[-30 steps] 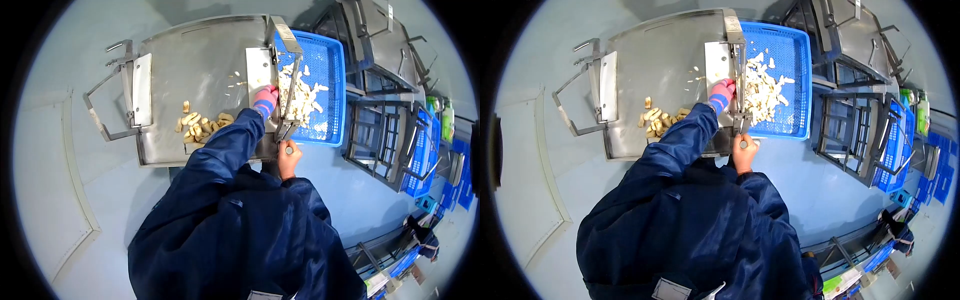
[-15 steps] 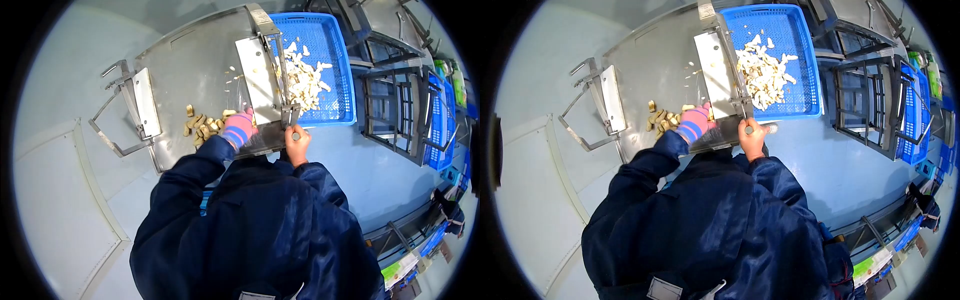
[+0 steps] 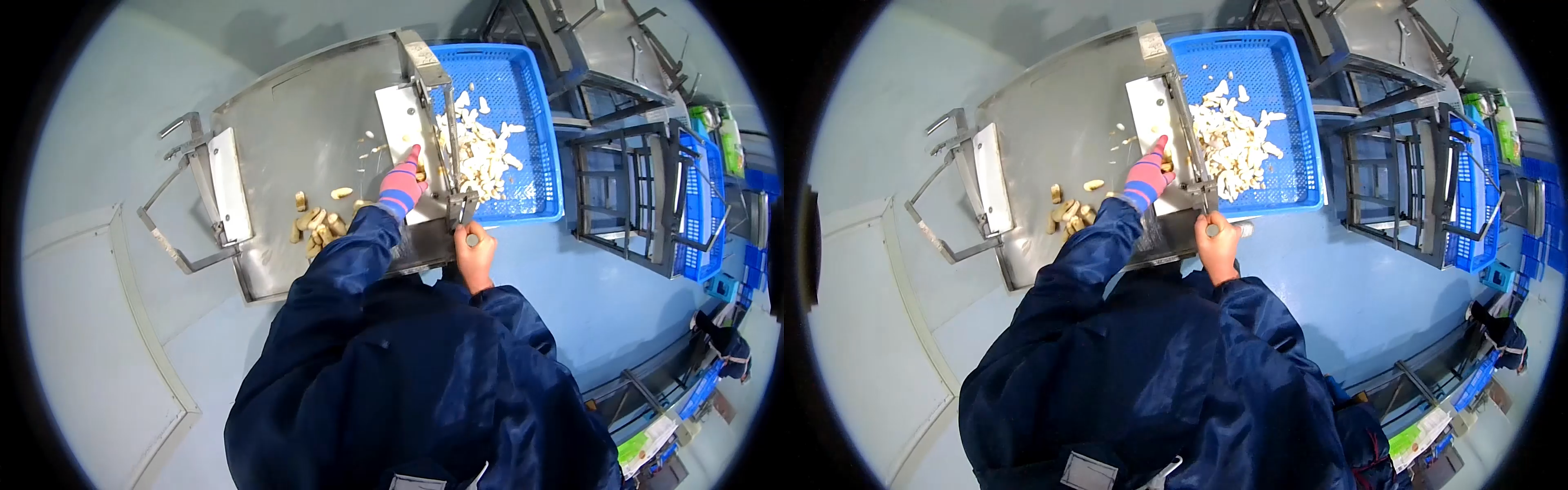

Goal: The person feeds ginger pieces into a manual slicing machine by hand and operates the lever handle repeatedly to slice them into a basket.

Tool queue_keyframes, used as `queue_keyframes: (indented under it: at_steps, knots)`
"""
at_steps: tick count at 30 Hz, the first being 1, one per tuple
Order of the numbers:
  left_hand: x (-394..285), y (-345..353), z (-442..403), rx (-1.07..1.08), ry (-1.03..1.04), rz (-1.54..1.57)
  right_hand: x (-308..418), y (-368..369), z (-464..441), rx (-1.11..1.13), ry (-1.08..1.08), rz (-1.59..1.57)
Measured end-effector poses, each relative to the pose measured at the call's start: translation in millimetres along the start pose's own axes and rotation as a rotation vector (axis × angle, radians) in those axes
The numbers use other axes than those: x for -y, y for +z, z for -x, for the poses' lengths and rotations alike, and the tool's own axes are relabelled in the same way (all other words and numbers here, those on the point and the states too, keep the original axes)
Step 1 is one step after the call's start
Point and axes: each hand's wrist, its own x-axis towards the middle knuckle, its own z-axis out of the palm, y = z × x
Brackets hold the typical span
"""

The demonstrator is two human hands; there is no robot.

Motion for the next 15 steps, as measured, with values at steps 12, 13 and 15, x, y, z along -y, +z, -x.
queue_keyframes:
  at_steps: [12,13,15]
  knots:
    - [8.0,43.7,-35.4,-0.293,-0.046,0.343,11.4,-3.6,-4.8,-0.006,-0.075,0.061]
    - [9.2,47.5,-36.1,-0.304,-0.066,0.357,11.3,-3.5,-4.5,-0.006,-0.069,0.055]
    - [11.0,52.6,-37.3,-0.326,-0.103,0.487,11.6,-3.7,-5.0,0.0,-0.058,0.042]
